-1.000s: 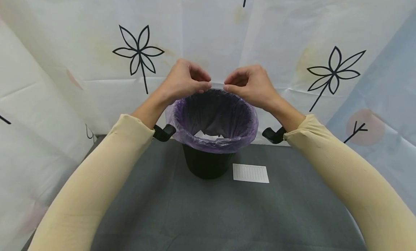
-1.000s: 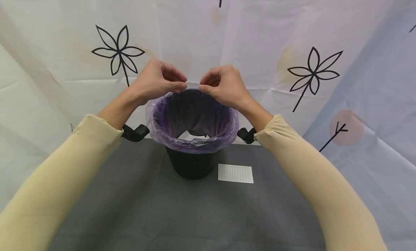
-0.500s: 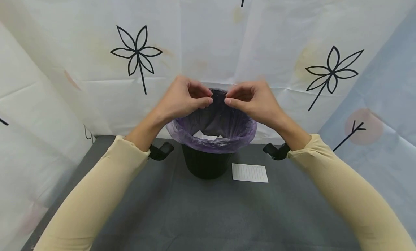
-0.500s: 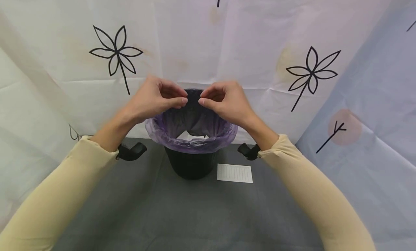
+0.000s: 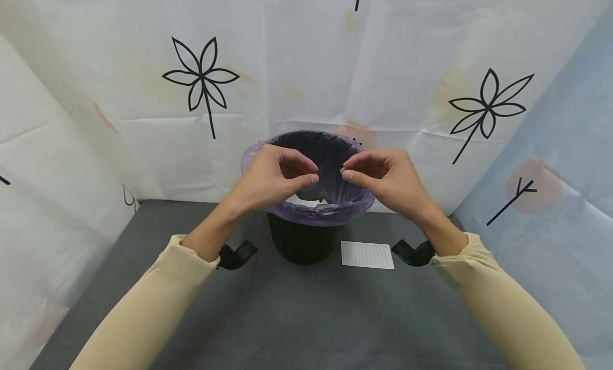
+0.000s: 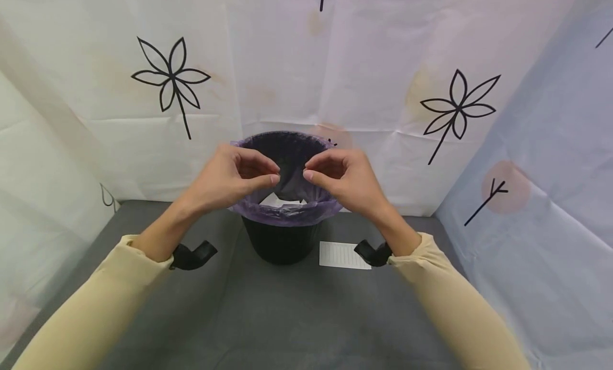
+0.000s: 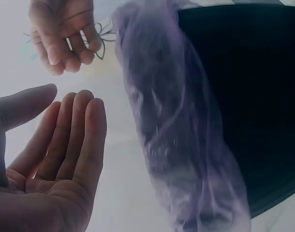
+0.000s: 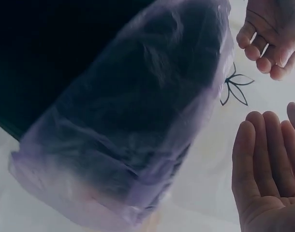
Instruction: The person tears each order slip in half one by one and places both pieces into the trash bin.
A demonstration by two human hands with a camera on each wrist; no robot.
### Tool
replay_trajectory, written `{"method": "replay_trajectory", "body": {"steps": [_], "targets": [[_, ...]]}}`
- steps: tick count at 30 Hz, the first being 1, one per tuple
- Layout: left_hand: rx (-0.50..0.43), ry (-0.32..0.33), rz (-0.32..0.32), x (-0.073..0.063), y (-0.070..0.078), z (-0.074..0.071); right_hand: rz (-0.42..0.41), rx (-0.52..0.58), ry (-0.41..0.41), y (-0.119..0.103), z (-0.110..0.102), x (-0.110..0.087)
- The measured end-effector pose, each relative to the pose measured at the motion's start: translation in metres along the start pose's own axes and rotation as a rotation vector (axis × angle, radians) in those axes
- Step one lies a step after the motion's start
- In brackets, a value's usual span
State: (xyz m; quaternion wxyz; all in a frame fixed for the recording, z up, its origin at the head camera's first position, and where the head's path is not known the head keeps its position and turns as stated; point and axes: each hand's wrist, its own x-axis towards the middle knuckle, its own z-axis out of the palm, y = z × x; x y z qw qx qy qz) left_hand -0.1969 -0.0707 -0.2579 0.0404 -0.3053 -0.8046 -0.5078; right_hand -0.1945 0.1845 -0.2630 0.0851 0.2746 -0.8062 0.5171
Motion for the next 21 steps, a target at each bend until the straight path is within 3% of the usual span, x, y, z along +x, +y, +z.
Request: {"method": "replay_trajectory", "body": {"steps": [8,21], "targets": [[-0.059,-0.030,0.083,-0.019,0.004,0.019,-0.031,0.079,0.034,0.008,0.004,-0.030],[-0.064,-0.032,0.119,-0.051,0.007,0.061,-0.082,0.133,0.039,0.014,0.010,-0.075]]}}
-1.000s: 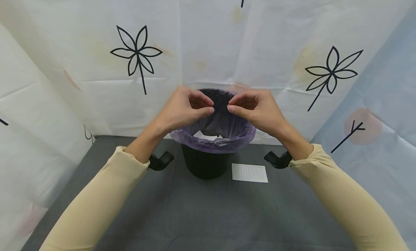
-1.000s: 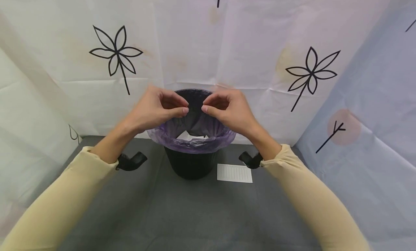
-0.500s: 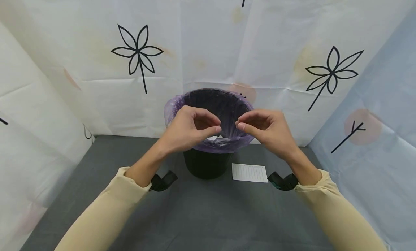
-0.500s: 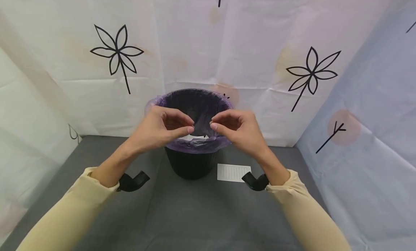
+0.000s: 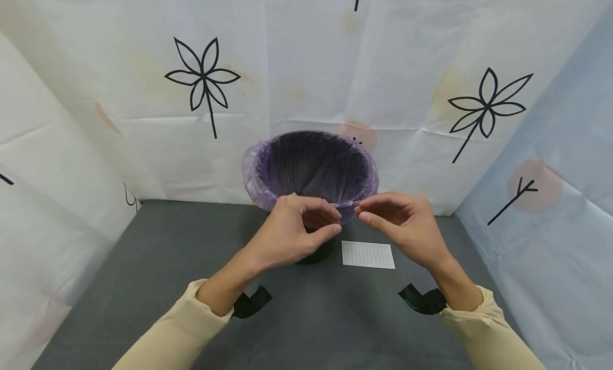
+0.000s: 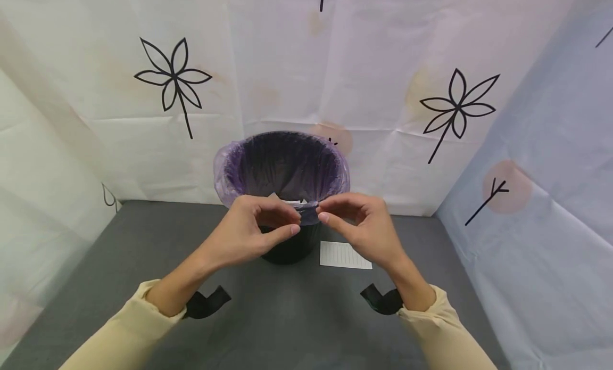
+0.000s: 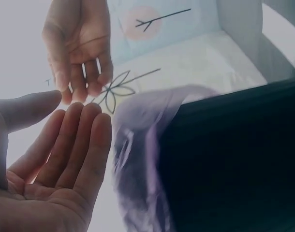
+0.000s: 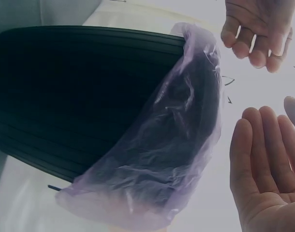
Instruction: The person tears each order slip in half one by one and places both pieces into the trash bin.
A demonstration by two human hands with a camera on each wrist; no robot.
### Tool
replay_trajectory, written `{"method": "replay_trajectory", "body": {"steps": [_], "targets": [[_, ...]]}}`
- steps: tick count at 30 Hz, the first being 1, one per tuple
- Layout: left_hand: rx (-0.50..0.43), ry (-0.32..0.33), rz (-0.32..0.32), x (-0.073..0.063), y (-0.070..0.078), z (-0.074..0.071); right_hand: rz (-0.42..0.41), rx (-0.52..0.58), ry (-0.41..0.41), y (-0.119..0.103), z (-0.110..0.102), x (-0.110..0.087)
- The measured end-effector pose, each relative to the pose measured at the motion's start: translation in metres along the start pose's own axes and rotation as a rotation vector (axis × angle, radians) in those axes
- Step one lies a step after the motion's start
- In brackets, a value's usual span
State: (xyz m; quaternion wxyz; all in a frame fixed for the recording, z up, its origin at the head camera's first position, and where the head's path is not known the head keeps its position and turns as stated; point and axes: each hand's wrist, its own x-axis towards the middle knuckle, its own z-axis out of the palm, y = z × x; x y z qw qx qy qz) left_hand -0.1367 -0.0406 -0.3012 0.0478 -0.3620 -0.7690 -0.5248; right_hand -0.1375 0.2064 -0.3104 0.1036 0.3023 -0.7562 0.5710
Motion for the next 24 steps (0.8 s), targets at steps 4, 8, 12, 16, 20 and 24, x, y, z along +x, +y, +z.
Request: {"method": "replay_trajectory", "body": {"steps": [4,8,12,16,20,24], "targets": [[0.010,0.019,-0.011,-0.009,-0.004,0.014,0.014,0.018,0.012,0.003,0.000,-0.013],[-0.004,0.033,-0.012,-0.017,-0.010,0.029,0.040,0.005,0.035,0.007,-0.001,-0.026],[-0.019,0.056,-0.034,-0.023,-0.019,0.045,0.072,-0.021,0.043,0.014,-0.002,-0.039],[-0.027,0.075,-0.083,-0.029,-0.031,0.063,0.111,-0.022,0.040,0.024,-0.003,-0.049],[-0.031,0.081,-0.136,-0.035,-0.046,0.080,0.161,-0.030,0.042,0.036,-0.005,-0.060],[0.003,0.074,-0.180,-0.041,-0.065,0.096,0.209,-0.038,0.064,0.048,-0.006,-0.069]]}}
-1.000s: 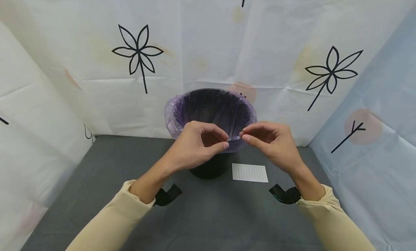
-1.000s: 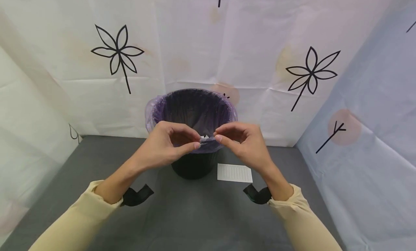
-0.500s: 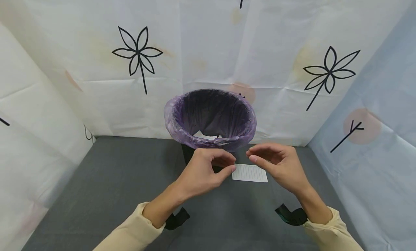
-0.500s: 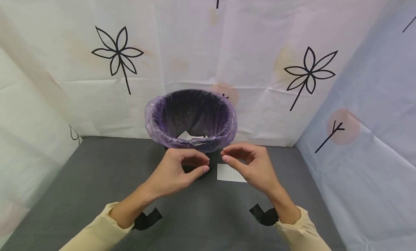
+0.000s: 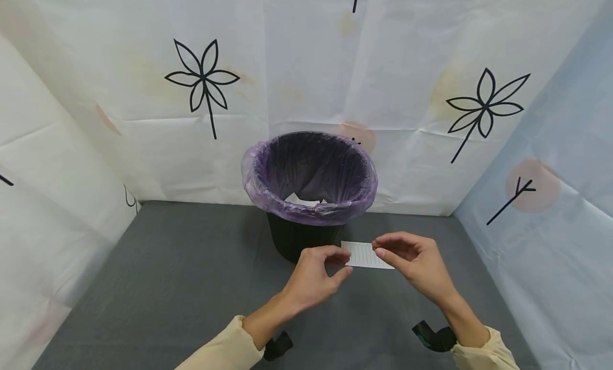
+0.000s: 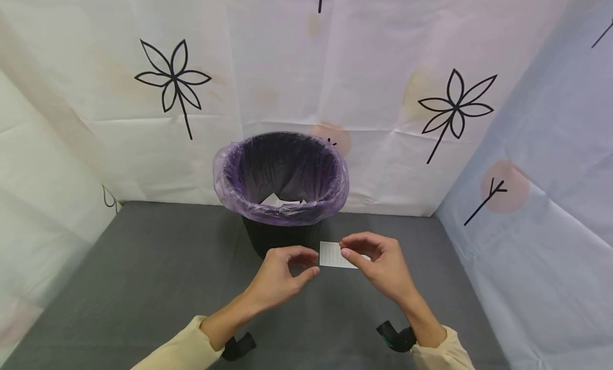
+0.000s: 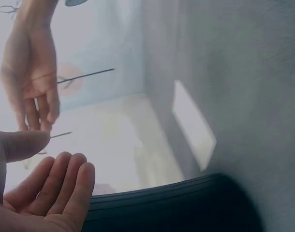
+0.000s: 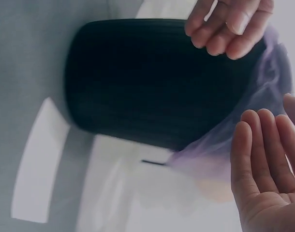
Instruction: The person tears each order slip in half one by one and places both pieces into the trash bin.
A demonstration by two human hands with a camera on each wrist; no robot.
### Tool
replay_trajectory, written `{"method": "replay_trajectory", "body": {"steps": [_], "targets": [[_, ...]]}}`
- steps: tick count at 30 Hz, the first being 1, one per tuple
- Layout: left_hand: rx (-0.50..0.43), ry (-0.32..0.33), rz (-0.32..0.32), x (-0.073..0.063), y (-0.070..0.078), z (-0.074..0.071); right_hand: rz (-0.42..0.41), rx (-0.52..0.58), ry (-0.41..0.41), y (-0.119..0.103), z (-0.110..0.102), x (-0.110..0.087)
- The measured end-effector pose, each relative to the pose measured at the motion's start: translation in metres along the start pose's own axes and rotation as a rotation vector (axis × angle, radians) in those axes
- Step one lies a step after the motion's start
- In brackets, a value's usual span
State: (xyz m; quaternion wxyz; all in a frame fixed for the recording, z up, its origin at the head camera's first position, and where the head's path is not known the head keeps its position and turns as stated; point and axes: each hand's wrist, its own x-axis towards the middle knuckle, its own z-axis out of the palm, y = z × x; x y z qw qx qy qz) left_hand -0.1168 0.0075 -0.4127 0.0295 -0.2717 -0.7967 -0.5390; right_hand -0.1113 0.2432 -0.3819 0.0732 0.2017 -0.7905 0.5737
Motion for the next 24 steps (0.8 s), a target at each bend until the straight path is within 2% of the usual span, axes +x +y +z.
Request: {"method": "replay_trajectory", "body": {"steps": [11,15,24], "targets": [[0.087,-0.001,-0.151,0.001,-0.043,0.038,0.162,-0.012,0.077,0.060,-0.003,-0.014],[0.103,0.008,-0.199,0.005,-0.055,0.051,0.203,-0.060,0.106,0.083,-0.004,-0.016],[0.062,0.047,-0.293,0.014,-0.075,0.074,0.327,-0.207,0.186,0.131,-0.009,-0.008]]}}
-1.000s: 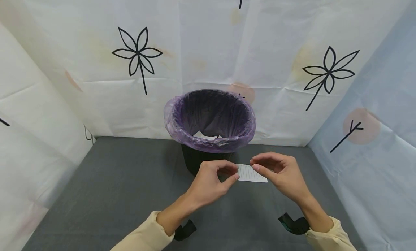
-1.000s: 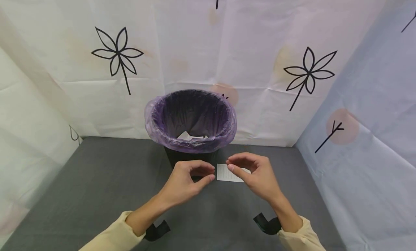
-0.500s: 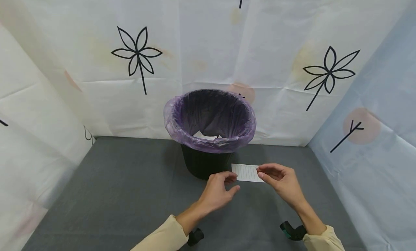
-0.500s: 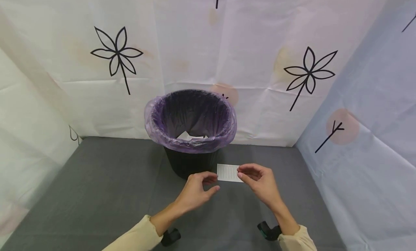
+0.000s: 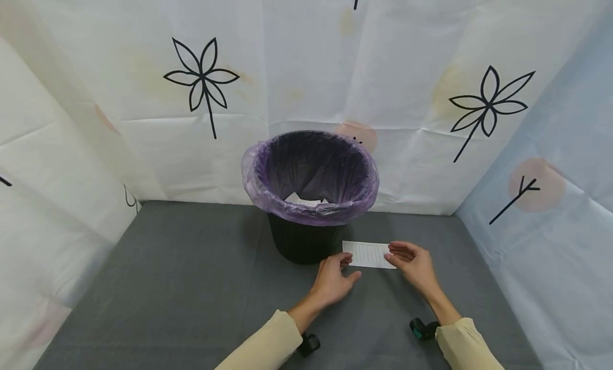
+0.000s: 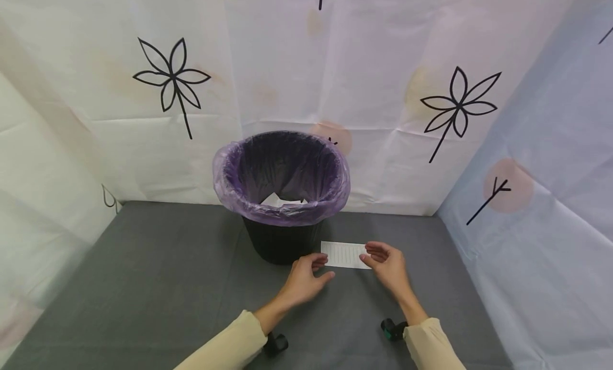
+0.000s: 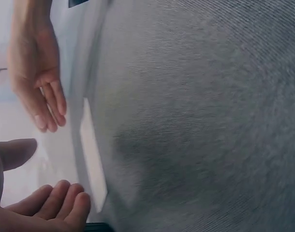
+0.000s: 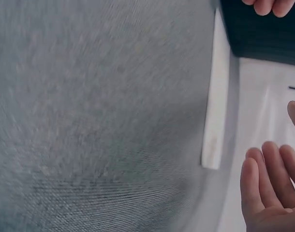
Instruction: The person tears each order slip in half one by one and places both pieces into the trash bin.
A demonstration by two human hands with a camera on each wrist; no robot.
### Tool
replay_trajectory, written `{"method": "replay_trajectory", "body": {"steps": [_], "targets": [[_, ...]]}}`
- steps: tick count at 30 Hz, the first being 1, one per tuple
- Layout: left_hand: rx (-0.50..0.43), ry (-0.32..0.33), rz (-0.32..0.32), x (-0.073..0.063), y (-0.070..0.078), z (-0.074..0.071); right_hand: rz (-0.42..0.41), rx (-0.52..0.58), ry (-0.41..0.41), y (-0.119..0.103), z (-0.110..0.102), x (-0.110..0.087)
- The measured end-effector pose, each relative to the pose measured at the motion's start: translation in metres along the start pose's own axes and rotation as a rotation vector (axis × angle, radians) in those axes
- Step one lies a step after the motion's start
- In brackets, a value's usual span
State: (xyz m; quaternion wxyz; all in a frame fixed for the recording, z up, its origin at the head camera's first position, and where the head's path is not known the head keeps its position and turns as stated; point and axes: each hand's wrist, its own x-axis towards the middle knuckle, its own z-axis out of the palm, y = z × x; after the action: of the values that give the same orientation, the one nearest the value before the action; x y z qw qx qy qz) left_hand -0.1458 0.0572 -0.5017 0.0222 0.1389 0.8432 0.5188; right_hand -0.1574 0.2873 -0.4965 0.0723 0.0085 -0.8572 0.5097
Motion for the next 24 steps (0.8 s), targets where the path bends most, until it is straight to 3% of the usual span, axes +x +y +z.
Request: {"method": "replay_trajectory", "body": {"steps": [6,11,17,24], "targets": [[-0.016,0.036,-0.031,0.007,-0.011,0.011,0.106,-0.071,0.021,0.011,-0.002,0.013],[-0.016,0.042,-0.063,0.012,-0.018,0.017,0.140,-0.137,-0.060,0.015,0.000,0.022],[-0.015,0.004,-0.075,0.015,-0.020,0.019,0.055,-0.279,-0.144,0.019,0.006,0.030],[0.007,-0.021,-0.026,0.016,-0.021,0.018,-0.058,-0.378,-0.151,0.024,0.006,0.038]]}}
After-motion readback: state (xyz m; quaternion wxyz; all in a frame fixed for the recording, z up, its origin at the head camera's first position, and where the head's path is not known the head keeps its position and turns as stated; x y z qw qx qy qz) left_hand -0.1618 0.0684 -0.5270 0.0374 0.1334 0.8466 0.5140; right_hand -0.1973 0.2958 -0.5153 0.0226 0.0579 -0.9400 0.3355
